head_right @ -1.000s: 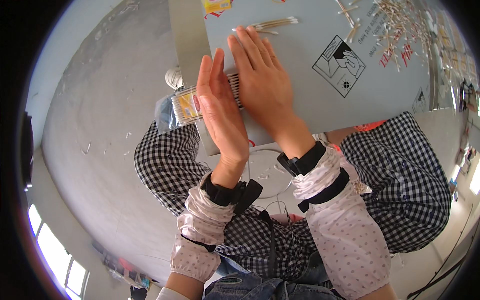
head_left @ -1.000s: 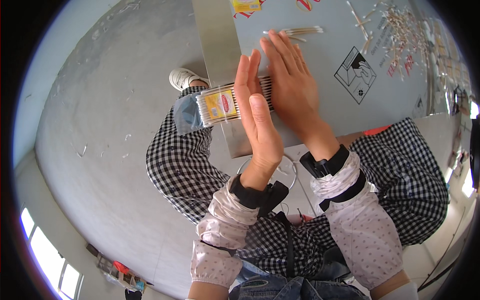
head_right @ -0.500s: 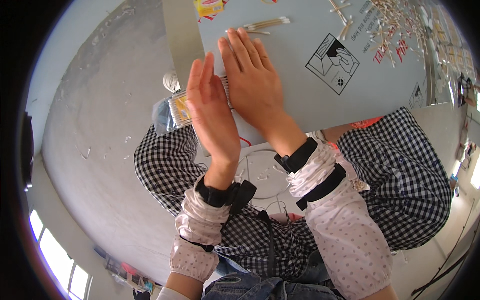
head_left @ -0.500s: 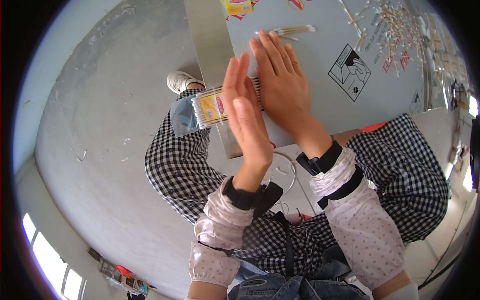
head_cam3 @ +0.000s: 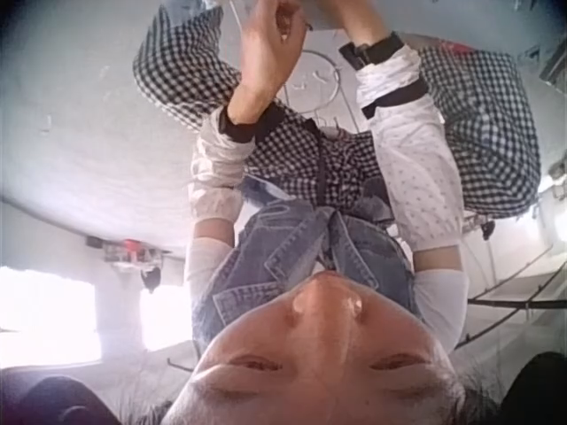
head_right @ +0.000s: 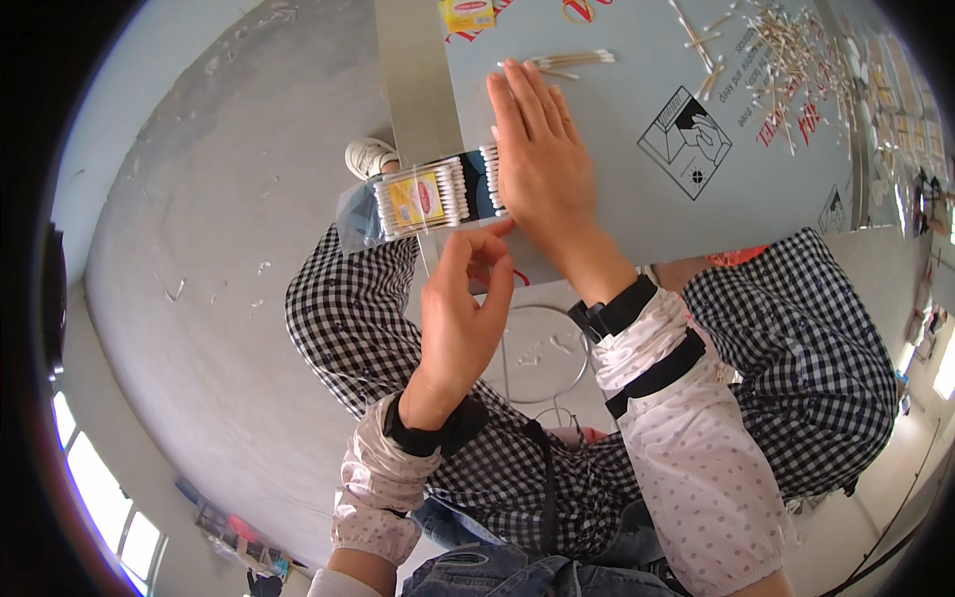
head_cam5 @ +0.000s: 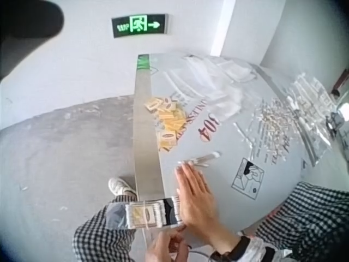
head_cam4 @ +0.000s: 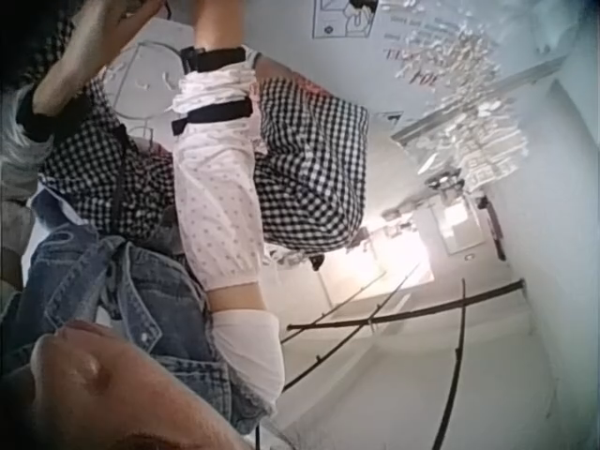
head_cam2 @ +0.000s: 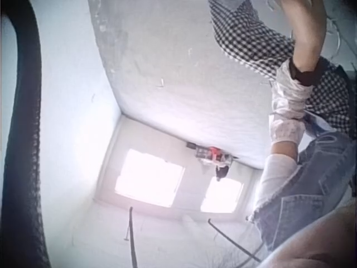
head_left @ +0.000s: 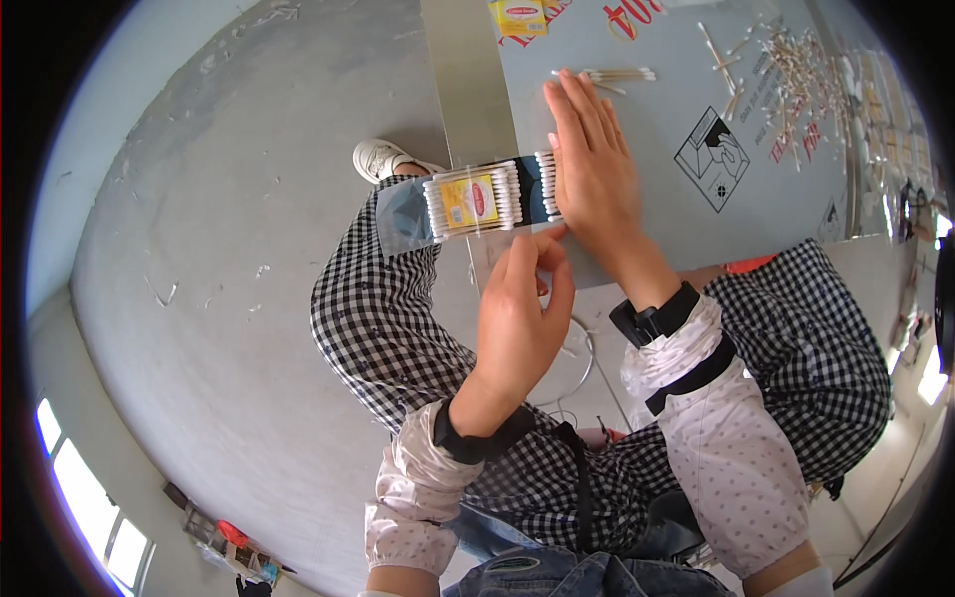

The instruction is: Manually organizing cotton swabs into neat rows and placing them into plastic packaging.

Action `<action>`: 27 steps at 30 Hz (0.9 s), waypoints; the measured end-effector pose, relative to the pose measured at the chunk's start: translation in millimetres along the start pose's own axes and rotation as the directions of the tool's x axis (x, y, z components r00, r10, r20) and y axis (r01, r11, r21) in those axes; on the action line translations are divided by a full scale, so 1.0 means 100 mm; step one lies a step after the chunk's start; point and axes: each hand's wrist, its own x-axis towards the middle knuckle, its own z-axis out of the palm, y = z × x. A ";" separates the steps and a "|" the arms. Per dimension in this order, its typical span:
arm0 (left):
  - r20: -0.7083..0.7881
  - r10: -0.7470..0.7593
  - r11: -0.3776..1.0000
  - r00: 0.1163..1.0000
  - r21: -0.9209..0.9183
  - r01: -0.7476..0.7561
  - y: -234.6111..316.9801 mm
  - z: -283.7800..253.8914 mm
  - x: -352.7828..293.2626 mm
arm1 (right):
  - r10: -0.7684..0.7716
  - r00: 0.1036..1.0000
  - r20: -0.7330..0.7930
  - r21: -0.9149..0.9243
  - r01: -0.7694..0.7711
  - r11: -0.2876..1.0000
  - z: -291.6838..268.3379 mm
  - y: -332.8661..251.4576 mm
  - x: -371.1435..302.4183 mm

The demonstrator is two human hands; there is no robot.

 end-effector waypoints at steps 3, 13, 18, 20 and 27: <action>-0.023 -0.059 0.997 0.998 -0.051 0.058 0.01 0.01 0.09 | -0.001 1.000 -0.003 0.007 0.001 1.000 -0.02 0.01 0.01; -0.157 0.052 0.989 0.986 -0.125 -0.072 -0.03 -0.01 0.12 | -0.024 1.000 0.007 -0.024 0.024 0.999 -0.02 0.00 -0.01; -0.278 0.018 0.893 0.960 -0.427 -0.140 0.00 0.01 0.27 | -0.028 1.000 0.011 -0.134 0.029 0.991 -0.07 -0.03 0.02; -0.293 0.007 0.864 0.956 -0.479 -0.153 0.02 -0.04 0.27 | -0.018 1.000 0.018 -0.084 0.020 0.996 -0.04 -0.06 0.00; -0.477 0.079 0.987 0.876 -0.085 -0.136 -0.25 -0.63 0.56 | 0.011 1.000 0.030 -0.087 -0.008 0.996 0.00 -0.01 0.00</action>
